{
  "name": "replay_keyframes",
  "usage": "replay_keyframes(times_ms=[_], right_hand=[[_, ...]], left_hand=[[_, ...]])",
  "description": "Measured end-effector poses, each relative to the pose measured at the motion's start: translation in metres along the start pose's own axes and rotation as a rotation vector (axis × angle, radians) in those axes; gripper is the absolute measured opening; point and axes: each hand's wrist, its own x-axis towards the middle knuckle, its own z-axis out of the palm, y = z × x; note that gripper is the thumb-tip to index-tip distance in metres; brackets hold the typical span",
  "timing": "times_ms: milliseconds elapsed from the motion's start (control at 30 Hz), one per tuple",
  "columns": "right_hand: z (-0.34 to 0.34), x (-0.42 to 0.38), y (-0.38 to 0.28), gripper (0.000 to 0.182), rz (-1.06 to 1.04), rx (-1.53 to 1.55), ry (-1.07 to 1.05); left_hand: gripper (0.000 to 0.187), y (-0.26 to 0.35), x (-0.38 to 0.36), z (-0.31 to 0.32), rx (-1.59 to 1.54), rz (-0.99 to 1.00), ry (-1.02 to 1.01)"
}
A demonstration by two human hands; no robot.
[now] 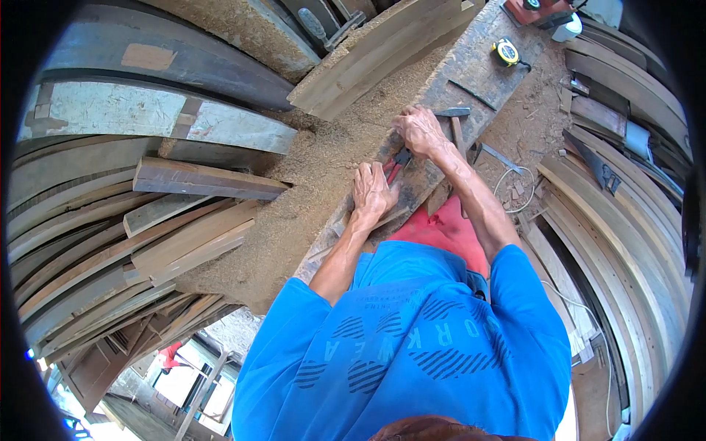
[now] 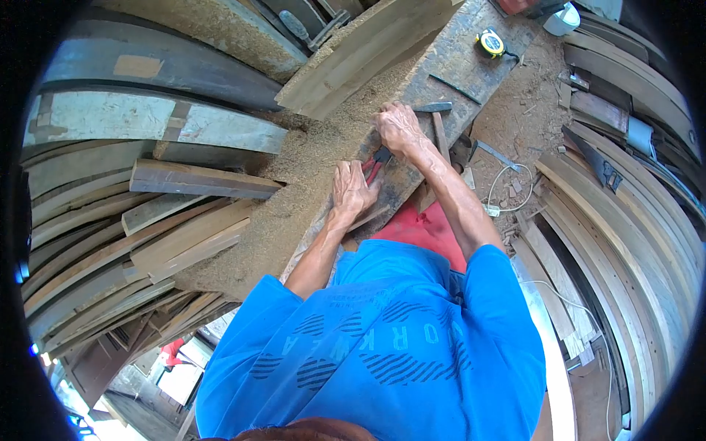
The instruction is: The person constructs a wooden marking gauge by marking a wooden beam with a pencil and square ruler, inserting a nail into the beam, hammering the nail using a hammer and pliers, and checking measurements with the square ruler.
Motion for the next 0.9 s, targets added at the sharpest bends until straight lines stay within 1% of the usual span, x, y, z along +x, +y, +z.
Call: replay_keyframes(times_ms=[67, 167, 267, 333, 433, 467, 500, 600, 633, 667, 700, 733, 767, 800, 833, 867, 900], right_hand=[[0.000, 0.006, -0.001, 0.020, -0.024, -0.057, -0.115], [0.003, 0.011, 0.000, 0.019, -0.038, -0.088, -0.139], [-0.008, 0.013, -0.009, 0.025, -0.120, -0.115, -0.107], [-0.003, 0.012, -0.014, 0.025, -0.176, -0.203, -0.069], [-0.003, 0.007, -0.024, 0.025, -0.220, -0.329, -0.002], [-0.003, 0.004, -0.027, 0.025, -0.226, -0.367, 0.019], [-0.006, 0.002, -0.030, 0.024, -0.180, -0.370, -0.029], [-0.003, -0.004, -0.025, 0.021, -0.118, -0.378, 0.022], [-0.002, -0.006, -0.026, 0.018, 0.002, -0.268, 0.037], [-0.002, -0.015, -0.026, 0.017, 0.037, -0.109, 0.020], [-0.016, -0.022, -0.031, 0.016, 0.072, 0.045, 0.006], [-0.024, -0.031, -0.034, 0.015, 0.108, 0.199, -0.011], [-0.015, -0.044, -0.028, 0.005, 0.049, 0.321, 0.031], [-0.010, -0.058, -0.031, 0.007, 0.094, 0.497, -0.029], [-0.008, -0.077, -0.038, 0.012, 0.140, 0.672, -0.088], [-0.009, -0.095, -0.045, 0.017, 0.185, 0.844, -0.145], [-0.015, -0.111, -0.055, 0.023, 0.230, 1.006, -0.224]], left_hand=[[0.057, -0.002, -0.003, -0.004, -0.054, 0.018, 0.028], [0.058, -0.009, -0.005, 0.000, -0.099, 0.024, 0.048], [0.058, -0.015, -0.008, 0.003, -0.128, 0.020, 0.070], [0.058, -0.018, -0.010, 0.004, -0.130, 0.008, 0.086], [0.056, -0.023, -0.017, 0.005, -0.150, -0.013, 0.180], [0.055, -0.025, -0.021, 0.005, -0.158, -0.032, 0.202], [0.054, -0.026, -0.023, 0.001, -0.166, -0.051, 0.227], [0.048, -0.022, -0.032, -0.007, -0.204, -0.145, 0.315], [0.046, -0.023, -0.035, -0.009, -0.238, -0.161, 0.347], [0.044, -0.023, -0.039, -0.011, -0.273, -0.178, 0.380], [0.036, -0.014, -0.042, -0.022, -0.270, -0.184, 0.427], [0.034, -0.009, -0.046, -0.025, -0.361, -0.168, 0.414], [0.032, -0.006, -0.049, -0.027, -0.451, -0.151, 0.403], [0.029, -0.001, -0.052, -0.030, -0.541, -0.131, 0.394], [0.023, 0.012, -0.057, -0.033, -0.649, -0.166, 0.335], [0.024, 0.022, -0.064, -0.036, -0.736, -0.145, 0.262], [0.023, 0.029, -0.070, -0.027, -0.884, -0.186, 0.201]])
